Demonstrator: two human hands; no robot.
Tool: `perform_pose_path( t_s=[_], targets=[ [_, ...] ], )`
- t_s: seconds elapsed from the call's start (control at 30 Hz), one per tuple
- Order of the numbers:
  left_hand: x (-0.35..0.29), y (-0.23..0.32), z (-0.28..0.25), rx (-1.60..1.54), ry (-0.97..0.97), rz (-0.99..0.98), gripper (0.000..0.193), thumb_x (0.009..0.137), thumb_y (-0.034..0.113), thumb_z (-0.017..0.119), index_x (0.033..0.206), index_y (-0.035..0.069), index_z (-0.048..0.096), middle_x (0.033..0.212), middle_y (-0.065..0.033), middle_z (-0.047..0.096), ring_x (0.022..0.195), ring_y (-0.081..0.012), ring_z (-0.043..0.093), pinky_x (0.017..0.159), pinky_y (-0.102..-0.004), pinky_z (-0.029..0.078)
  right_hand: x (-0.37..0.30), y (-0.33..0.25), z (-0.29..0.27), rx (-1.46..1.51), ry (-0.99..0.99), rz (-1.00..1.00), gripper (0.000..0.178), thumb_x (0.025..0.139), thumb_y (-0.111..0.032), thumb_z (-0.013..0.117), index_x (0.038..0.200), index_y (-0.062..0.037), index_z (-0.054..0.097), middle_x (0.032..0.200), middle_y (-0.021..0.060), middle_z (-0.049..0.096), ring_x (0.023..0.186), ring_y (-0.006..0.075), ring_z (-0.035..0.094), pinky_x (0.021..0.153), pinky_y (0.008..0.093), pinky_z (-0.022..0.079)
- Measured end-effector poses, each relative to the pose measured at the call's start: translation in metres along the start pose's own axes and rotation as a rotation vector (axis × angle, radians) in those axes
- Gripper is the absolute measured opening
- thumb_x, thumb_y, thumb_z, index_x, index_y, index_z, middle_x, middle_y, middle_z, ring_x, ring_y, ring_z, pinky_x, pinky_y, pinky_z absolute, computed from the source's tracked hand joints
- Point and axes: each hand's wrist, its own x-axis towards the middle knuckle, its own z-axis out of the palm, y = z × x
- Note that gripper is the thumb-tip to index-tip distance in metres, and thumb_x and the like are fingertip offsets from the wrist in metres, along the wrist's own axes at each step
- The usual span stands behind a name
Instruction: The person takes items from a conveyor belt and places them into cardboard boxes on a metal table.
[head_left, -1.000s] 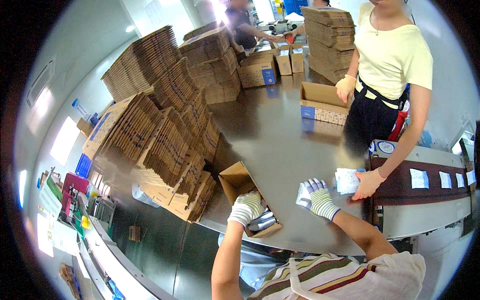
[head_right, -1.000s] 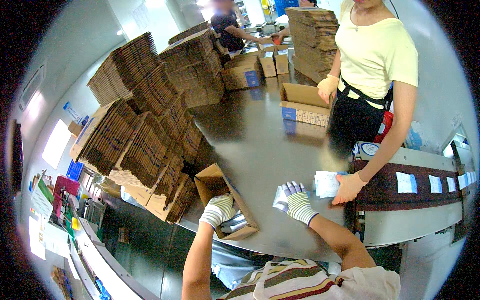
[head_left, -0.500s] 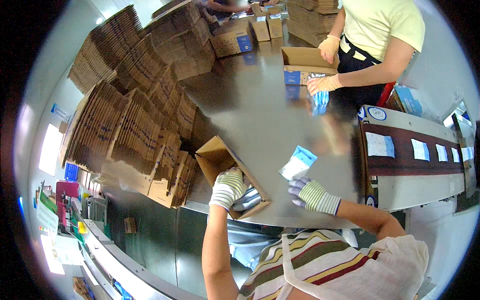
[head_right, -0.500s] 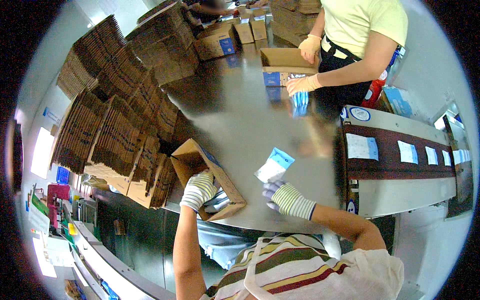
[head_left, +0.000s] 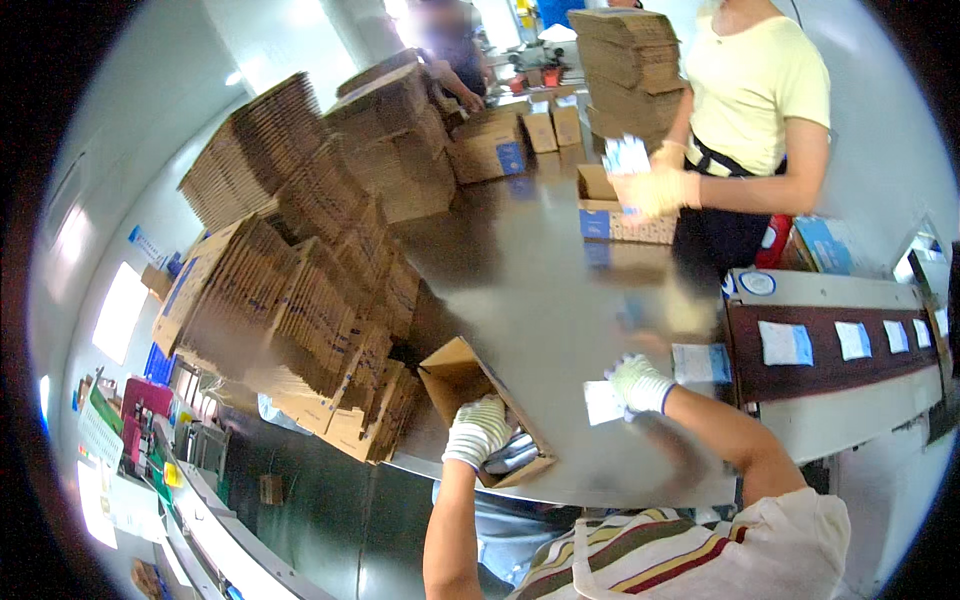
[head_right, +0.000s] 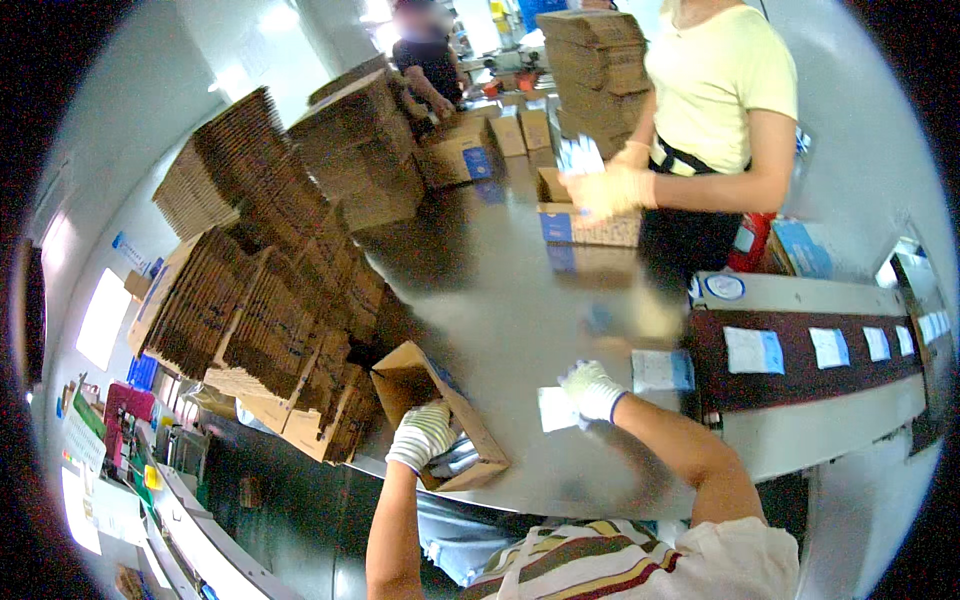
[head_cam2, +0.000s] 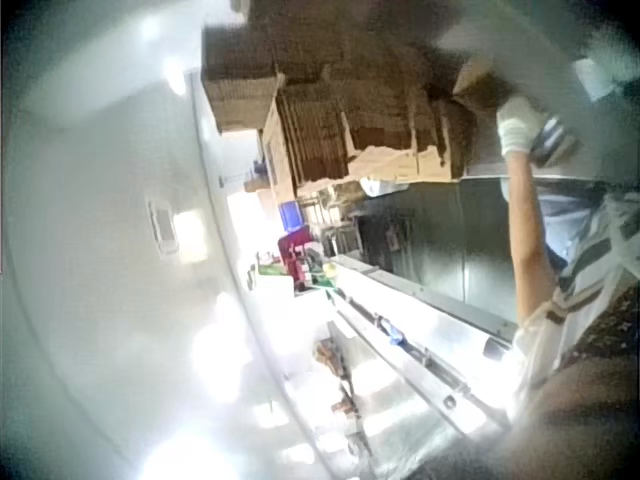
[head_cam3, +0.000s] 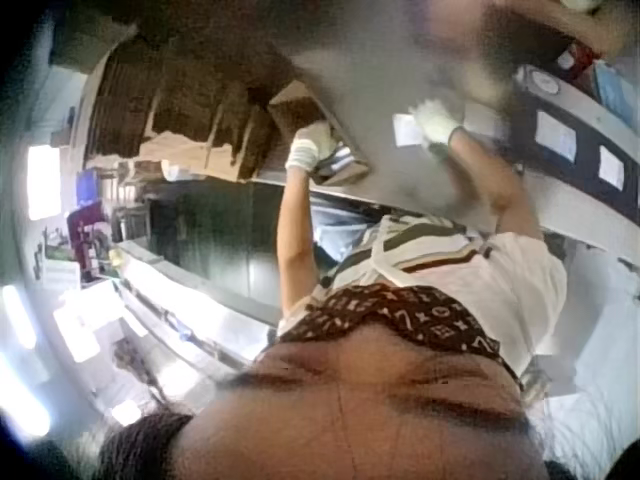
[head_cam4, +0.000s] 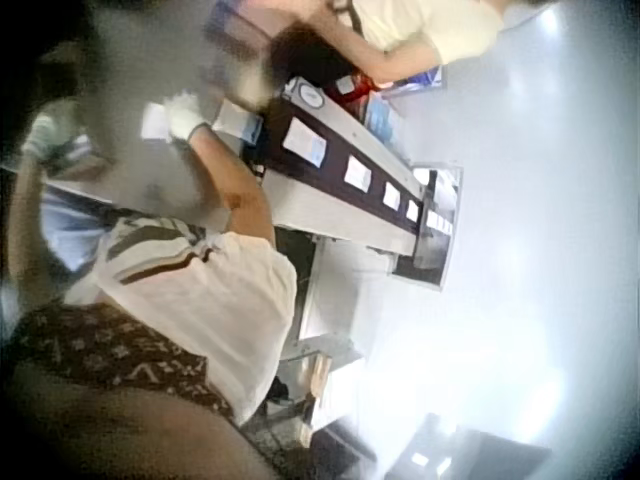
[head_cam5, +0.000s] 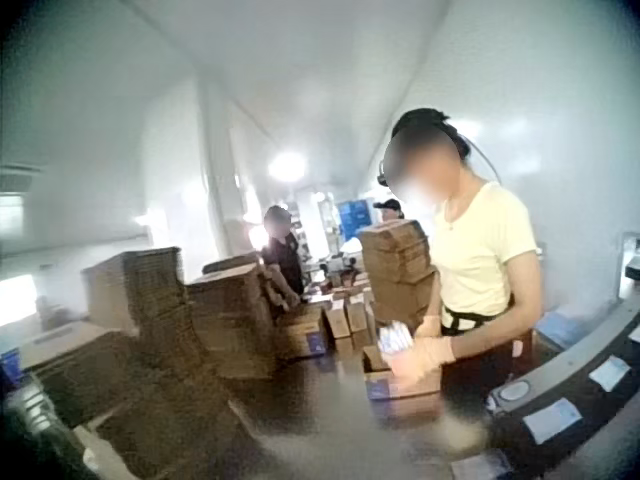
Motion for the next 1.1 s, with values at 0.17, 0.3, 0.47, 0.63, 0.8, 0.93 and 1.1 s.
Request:
perform_pose_path(
  t_s=[0.17,0.3,0.47,0.63,0.8,0.93,1.1],
  targets=[
    [0.001,-0.008,0.012,0.125,-0.012,0.005,0.044,0.082,0.04,0.055,0.097,0.0,0.063,0.099,-0.0209,0.064,0.092,-0.0351,0.062,0.08,-0.0433,0.049,-0.028,-0.014,0.012,0.316,0.035,-0.015,0.055,0.068,-0.023,0.073,0.115,-0.0031,0.053,0.096,0.0186,0.064,0.09,0.033,0.063,0.077,0.0447,0.05],
    [-0.003,-0.004,0.006,0.118,0.017,0.045,0.039,0.083,0.036,0.053,0.096,0.001,0.063,0.098,-0.0201,0.064,0.092,-0.0335,0.062,0.082,-0.0421,0.049,-0.064,-0.041,0.019,0.486,0.113,0.099,0.03,0.077,-0.016,0.065,0.102,-0.0005,0.06,0.089,0.0179,0.065,0.085,0.0336,0.064,0.074,0.0448,0.051],
    [-0.001,-0.005,0.009,0.108,0.003,0.004,0.032,0.082,0.029,0.055,0.096,0.002,0.063,0.102,-0.0189,0.063,0.094,-0.0337,0.061,0.083,-0.0419,0.048,-0.071,-0.067,0.056,0.336,0.171,-0.019,0.025,0.083,-0.025,0.059,0.097,-0.0043,0.065,0.092,0.016,0.065,0.09,0.0341,0.061,0.079,0.0453,0.049],
    [-0.002,0.0,0.005,0.083,0.007,-0.012,0.032,0.081,0.03,0.054,0.092,0.001,0.063,0.099,-0.0193,0.063,0.093,-0.0344,0.061,0.082,-0.0435,0.048,-0.072,-0.057,0.059,0.541,0.282,-0.02,0.036,0.093,-0.03,0.038,0.089,-0.0046,0.064,0.086,0.0185,0.065,0.079,0.0356,0.062,0.072,0.0466,0.049],
    [0.0,-0.011,0.017,0.113,0.085,0.051,0.033,0.082,0.031,0.053,0.092,0.002,0.065,0.095,-0.0195,0.064,0.091,-0.0347,0.061,0.081,-0.0438,0.048,-0.093,-0.019,0.026,0.838,0.035,0.136,0.027,0.094,-0.024,0.041,0.098,-0.0049,0.06,0.083,0.0183,0.064,0.071,0.0338,0.062,0.066,0.0429,0.05],
    [-0.002,-0.005,0.014,0.121,0.053,0.037,0.032,0.082,0.029,0.053,0.096,0.003,0.064,0.096,-0.018,0.064,0.092,-0.0335,0.06,0.084,-0.0432,0.046,-0.126,0.058,0.023,0.45,0.374,-0.053,0.022,0.082,-0.022,0.055,0.094,-0.0039,0.061,0.084,0.02,0.064,0.077,0.0343,0.064,0.066,0.0428,0.051],
    [-0.006,0.004,0.002,0.124,-0.014,-0.008,0.032,0.081,0.028,0.054,0.1,0.003,0.063,0.101,-0.0177,0.063,0.095,-0.0324,0.06,0.084,-0.0437,0.046,-0.165,0.144,-0.029,0.175,0.234,0.224,0.025,0.078,-0.021,0.061,0.093,-0.0017,0.062,0.086,0.0204,0.065,0.083,0.0367,0.063,0.071,0.0435,0.052]
  ],
)
